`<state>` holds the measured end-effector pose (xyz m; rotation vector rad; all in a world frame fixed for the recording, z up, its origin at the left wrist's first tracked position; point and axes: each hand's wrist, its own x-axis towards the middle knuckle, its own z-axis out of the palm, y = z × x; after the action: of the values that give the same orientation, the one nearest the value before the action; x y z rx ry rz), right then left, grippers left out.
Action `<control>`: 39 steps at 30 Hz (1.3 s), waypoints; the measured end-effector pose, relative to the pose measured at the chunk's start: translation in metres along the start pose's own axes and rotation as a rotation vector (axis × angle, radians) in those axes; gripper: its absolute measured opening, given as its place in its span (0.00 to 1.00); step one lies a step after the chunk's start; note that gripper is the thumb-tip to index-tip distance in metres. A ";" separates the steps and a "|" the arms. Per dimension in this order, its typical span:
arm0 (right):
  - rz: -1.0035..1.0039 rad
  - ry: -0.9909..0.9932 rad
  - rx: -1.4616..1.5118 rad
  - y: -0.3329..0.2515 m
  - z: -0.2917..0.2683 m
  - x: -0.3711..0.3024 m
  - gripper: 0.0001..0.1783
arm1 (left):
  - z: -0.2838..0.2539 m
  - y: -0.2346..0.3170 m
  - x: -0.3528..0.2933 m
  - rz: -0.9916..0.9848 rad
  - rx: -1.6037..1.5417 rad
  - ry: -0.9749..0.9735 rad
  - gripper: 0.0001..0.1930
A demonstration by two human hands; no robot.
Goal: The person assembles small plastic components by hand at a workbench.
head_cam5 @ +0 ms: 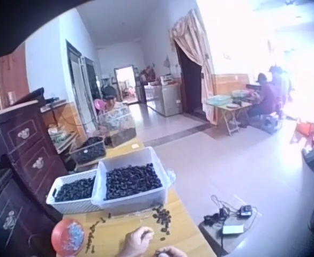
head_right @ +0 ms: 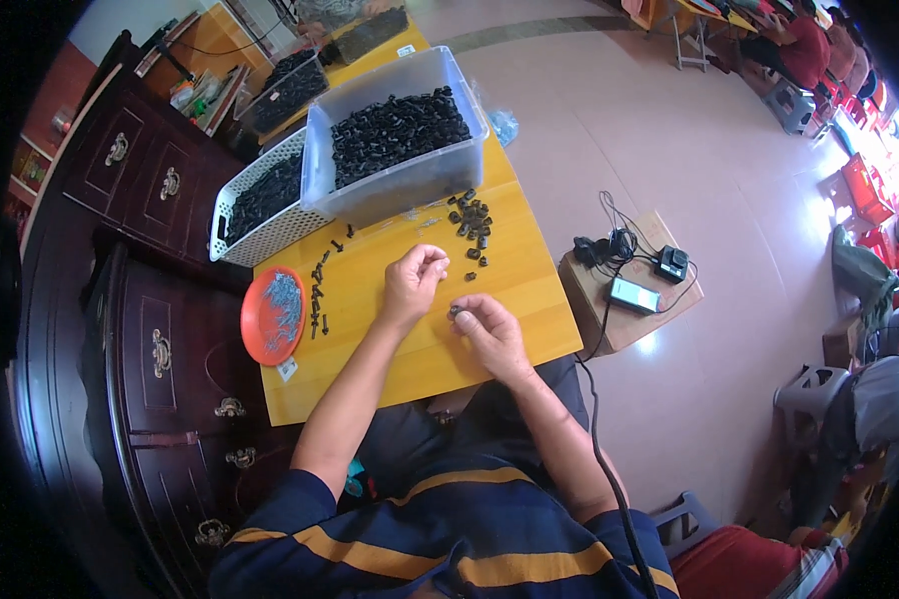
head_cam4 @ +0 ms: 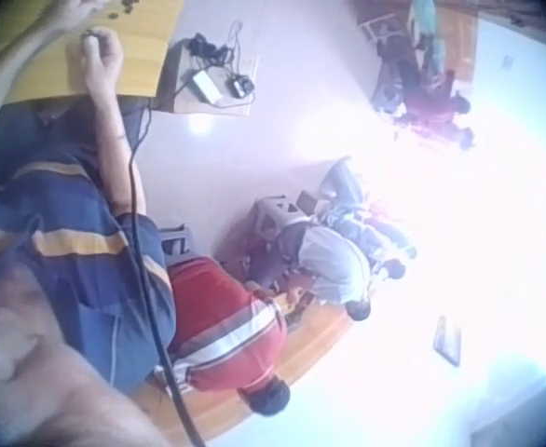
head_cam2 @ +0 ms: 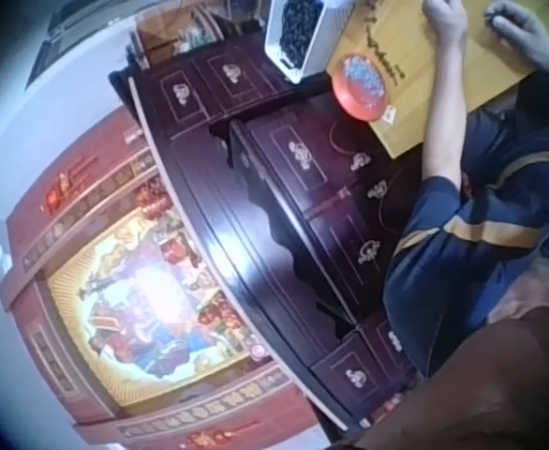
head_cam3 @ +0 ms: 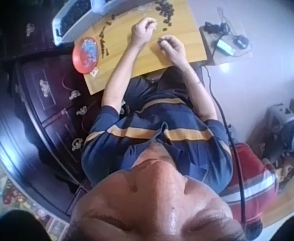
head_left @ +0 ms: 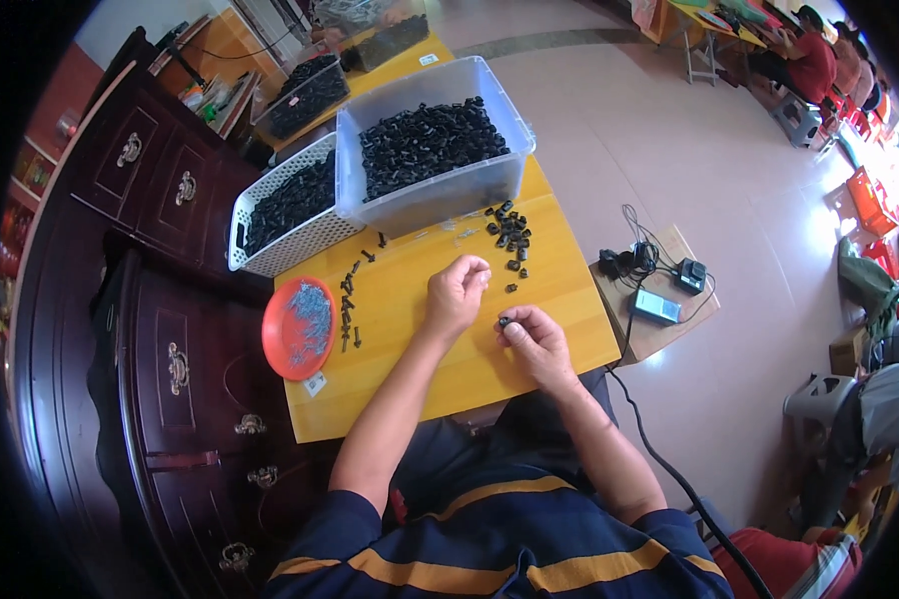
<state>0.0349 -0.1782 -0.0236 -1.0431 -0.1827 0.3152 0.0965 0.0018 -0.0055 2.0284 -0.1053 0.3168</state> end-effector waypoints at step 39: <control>-0.017 0.038 -0.095 -0.002 0.003 -0.002 0.10 | -0.034 0.029 -0.076 -0.385 -0.655 -0.131 0.09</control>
<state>0.0329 -0.1770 -0.0205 -1.1399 -0.1730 0.2733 0.0117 0.0136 0.0134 1.3762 0.0928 -0.0926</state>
